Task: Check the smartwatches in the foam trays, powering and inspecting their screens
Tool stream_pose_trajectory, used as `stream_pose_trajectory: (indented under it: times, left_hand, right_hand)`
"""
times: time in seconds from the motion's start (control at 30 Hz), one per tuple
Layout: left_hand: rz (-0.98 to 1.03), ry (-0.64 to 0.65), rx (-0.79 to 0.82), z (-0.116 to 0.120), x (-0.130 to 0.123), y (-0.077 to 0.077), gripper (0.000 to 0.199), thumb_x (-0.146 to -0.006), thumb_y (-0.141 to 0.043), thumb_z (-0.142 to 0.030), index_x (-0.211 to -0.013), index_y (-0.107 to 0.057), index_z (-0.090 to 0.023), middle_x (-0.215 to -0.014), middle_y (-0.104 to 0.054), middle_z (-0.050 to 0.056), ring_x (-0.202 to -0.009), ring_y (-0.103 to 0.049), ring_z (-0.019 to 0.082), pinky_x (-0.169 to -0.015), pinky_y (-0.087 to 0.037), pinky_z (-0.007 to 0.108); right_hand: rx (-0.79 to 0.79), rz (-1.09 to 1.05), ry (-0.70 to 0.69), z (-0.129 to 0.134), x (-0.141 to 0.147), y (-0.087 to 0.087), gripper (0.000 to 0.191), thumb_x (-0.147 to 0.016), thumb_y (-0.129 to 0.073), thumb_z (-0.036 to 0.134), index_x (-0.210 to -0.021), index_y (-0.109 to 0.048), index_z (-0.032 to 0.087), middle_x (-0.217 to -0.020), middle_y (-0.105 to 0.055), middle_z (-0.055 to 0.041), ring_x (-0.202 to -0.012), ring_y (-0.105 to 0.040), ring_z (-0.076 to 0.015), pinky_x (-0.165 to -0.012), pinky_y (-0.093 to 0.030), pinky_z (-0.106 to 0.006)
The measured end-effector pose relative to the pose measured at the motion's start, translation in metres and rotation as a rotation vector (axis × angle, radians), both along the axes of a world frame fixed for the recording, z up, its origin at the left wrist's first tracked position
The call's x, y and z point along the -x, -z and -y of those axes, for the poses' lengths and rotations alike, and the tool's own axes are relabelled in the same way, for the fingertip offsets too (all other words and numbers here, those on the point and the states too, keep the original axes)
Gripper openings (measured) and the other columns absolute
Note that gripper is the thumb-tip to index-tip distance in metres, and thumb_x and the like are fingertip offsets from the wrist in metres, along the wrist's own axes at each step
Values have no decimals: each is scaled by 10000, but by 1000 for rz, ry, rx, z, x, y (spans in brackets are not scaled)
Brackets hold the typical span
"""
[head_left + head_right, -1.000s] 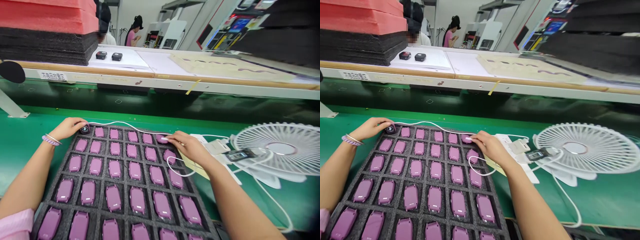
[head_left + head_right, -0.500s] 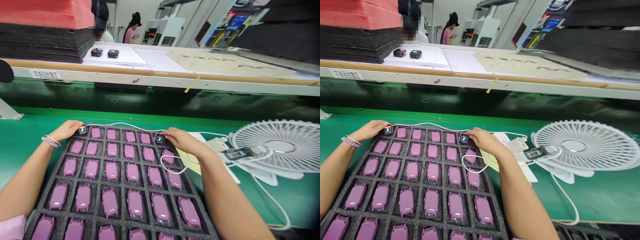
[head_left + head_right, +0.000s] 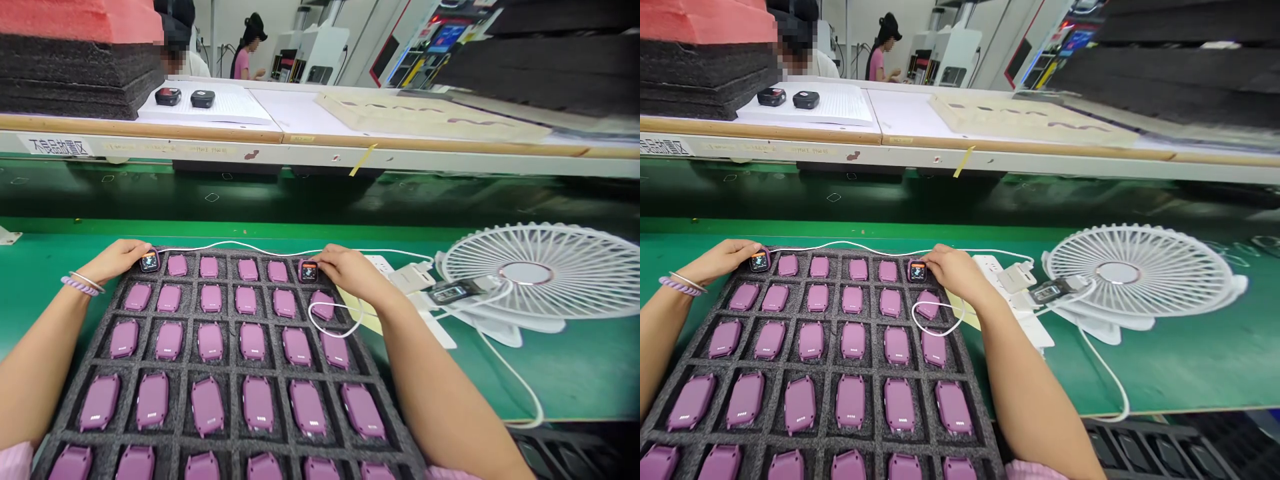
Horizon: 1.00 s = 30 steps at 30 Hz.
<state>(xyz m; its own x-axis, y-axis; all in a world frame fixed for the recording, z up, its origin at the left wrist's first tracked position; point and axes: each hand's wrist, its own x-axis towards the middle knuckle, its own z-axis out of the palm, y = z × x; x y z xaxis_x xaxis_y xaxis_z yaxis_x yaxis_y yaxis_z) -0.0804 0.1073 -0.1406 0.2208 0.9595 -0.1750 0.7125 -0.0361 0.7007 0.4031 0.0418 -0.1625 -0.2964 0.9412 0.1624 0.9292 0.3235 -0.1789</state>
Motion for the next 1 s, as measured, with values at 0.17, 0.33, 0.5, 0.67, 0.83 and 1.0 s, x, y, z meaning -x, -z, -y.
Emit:
stream_pose_trajectory:
  times: [0.17,0.33,0.5,0.67,0.83,1.0]
  left_hand:
    - [-25,22,-14,0,-1,0,797,-653,-486,-895,-867,-734,-168,-902,-743,63,-899,-640,296,-820,-504,355]
    - [77,-19,-9,0,-3,0,679,-656,-585,-788,-876,-725,-162,-942,-748,81,-919,-656,294,-819,-519,356]
    - [0,-195,-310,9,-14,-3,412,-734,-615,-540,-870,-715,-165,-960,-733,108,-909,-654,282,-858,-517,392]
    - [126,-16,-234,29,-45,-3,337,-827,-597,-460,-904,-739,-163,-949,-746,90,-862,-666,244,-811,-514,357]
    - [-163,168,-322,41,-58,-2,151,-843,-644,-328,-823,-734,-208,-950,-747,50,-956,-651,258,-895,-455,386]
    - [-339,297,-403,40,-57,-4,127,-889,-625,-297,-890,-723,-216,-912,-723,43,-905,-641,243,-845,-421,370]
  right_hand:
    - [-233,-170,73,10,22,-10,252,-943,-502,273,-954,-743,199,-869,-655,-96,-781,-632,-255,-700,-481,-348]
    - [6,-229,-267,14,42,-8,270,-972,-460,288,-949,-721,220,-915,-697,-82,-837,-660,-251,-749,-492,-357]
    - [-10,-153,-279,14,42,-1,266,-972,-447,301,-991,-700,221,-926,-692,-99,-847,-670,-272,-746,-513,-373]
    - [27,-295,-146,17,47,-2,282,-992,-406,365,-928,-639,219,-832,-671,-91,-752,-660,-268,-712,-539,-375]
    - [73,-304,-33,10,48,4,290,-971,-401,339,-934,-660,213,-823,-685,-91,-769,-667,-279,-720,-546,-380]
    - [-74,-142,-51,-1,51,12,305,-964,-407,229,-993,-709,194,-965,-693,-113,-903,-660,-293,-829,-542,-401]
